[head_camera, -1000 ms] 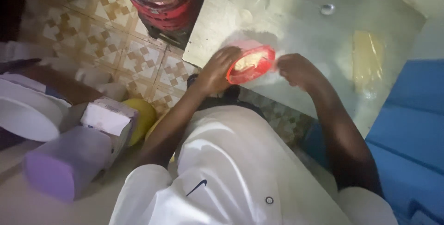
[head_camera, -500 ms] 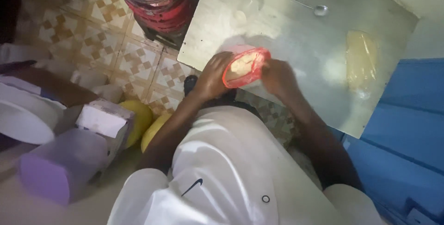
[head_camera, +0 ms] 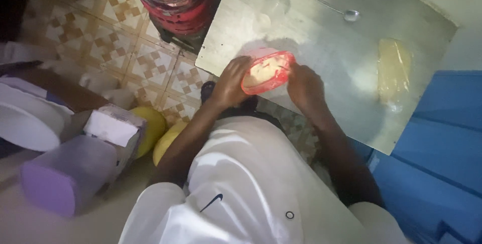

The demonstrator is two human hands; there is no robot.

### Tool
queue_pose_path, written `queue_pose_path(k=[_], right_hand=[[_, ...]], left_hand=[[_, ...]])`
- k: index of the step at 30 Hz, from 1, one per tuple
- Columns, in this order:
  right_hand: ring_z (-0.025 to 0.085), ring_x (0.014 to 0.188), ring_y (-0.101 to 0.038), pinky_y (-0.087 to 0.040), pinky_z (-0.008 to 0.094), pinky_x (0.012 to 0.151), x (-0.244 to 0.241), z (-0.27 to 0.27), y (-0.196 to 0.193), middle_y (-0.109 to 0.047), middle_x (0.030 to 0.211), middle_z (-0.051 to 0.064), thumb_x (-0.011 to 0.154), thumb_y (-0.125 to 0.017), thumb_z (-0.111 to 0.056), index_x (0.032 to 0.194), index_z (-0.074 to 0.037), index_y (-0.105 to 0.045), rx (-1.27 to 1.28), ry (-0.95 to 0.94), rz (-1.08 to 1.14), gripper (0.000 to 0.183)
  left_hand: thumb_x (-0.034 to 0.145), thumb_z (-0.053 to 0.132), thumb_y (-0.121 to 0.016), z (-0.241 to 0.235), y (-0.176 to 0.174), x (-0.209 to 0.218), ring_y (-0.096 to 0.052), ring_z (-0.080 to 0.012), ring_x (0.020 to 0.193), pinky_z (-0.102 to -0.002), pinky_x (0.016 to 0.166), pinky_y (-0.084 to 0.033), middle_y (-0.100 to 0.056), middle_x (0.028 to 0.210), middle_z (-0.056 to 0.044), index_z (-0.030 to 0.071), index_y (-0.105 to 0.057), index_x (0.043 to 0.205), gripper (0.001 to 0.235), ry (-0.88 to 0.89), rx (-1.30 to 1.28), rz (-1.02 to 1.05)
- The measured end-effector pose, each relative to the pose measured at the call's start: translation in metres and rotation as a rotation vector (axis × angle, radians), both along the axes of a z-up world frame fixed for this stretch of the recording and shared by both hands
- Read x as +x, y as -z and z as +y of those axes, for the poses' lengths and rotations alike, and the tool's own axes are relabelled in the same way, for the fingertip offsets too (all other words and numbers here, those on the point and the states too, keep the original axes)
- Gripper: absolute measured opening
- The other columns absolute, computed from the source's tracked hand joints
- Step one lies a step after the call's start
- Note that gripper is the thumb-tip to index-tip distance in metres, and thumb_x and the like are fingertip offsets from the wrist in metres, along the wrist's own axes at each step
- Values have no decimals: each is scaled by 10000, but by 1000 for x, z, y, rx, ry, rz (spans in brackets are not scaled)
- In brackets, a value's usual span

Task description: The person mixes a white dough-like substance in a red bowl using a spoon and their hands. They add a liquid from a small plastic cup to the mixture and continue to knead and stir the contents.

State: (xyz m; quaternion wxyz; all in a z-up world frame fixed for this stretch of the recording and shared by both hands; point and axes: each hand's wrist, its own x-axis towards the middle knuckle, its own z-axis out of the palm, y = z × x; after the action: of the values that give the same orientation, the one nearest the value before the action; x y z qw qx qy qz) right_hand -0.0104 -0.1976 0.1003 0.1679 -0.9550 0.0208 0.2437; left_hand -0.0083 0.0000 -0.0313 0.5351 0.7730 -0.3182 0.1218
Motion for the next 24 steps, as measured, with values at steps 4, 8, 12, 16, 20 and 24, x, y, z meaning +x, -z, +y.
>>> queue_pose_path(k=[4, 8, 12, 16, 20, 24], right_hand=[[410, 835, -641, -482, 524, 697, -10, 2, 30, -628, 801, 221, 902, -396, -72, 932, 29, -585, -96, -73, 44, 217], [351, 728, -640, -483, 463, 655, 1, 4, 24, -619, 734, 174, 935, -354, -149, 909, -20, -572, -54, -23, -6, 254], [276, 591, -639, -485, 385, 600, 2, 5, 21, -609, 647, 113, 979, -302, -248, 878, -84, -555, -8, 58, -42, 318], [202, 472, -584, -385, 310, 429, -11, 1, 39, -527, 557, 42, 964, -330, -122, 837, -35, -524, -155, -86, -245, 248], [370, 599, -621, -463, 493, 505, -22, 30, 44, -554, 759, 129, 869, -374, -56, 893, -45, -539, -59, -492, -176, 167], [421, 647, -630, -491, 552, 574, -19, 17, 59, -580, 792, 167, 855, -423, -17, 924, 5, -588, -46, -441, -178, 180]], left_hand=[[673, 275, -765, -5, -8, -1, -477, -480, 1034, -565, 938, -352, -513, 1090, -270, -74, -447, 1195, 704, 11, -36, -10], [670, 261, -776, -2, -7, -2, -499, -435, 1041, -536, 953, -357, -528, 1082, -244, -61, -457, 1192, 692, 1, -10, 41], [643, 257, -800, 7, -3, 2, -481, -463, 1053, -558, 969, -328, -518, 1097, -263, -63, -444, 1210, 742, 60, -14, 119], [679, 277, -768, 11, -10, 7, -451, -442, 1113, -548, 983, -320, -496, 1146, -234, -42, -422, 1232, 726, 75, -44, 136], [576, 353, -851, 12, 7, 14, -475, -395, 1090, -467, 982, -341, -495, 1135, -214, -36, -424, 1273, 905, 43, -163, 147], [649, 244, -821, 10, 0, 7, -433, -409, 1118, -493, 1008, -286, -457, 1122, -259, -63, -386, 1301, 842, 60, -285, 210]])
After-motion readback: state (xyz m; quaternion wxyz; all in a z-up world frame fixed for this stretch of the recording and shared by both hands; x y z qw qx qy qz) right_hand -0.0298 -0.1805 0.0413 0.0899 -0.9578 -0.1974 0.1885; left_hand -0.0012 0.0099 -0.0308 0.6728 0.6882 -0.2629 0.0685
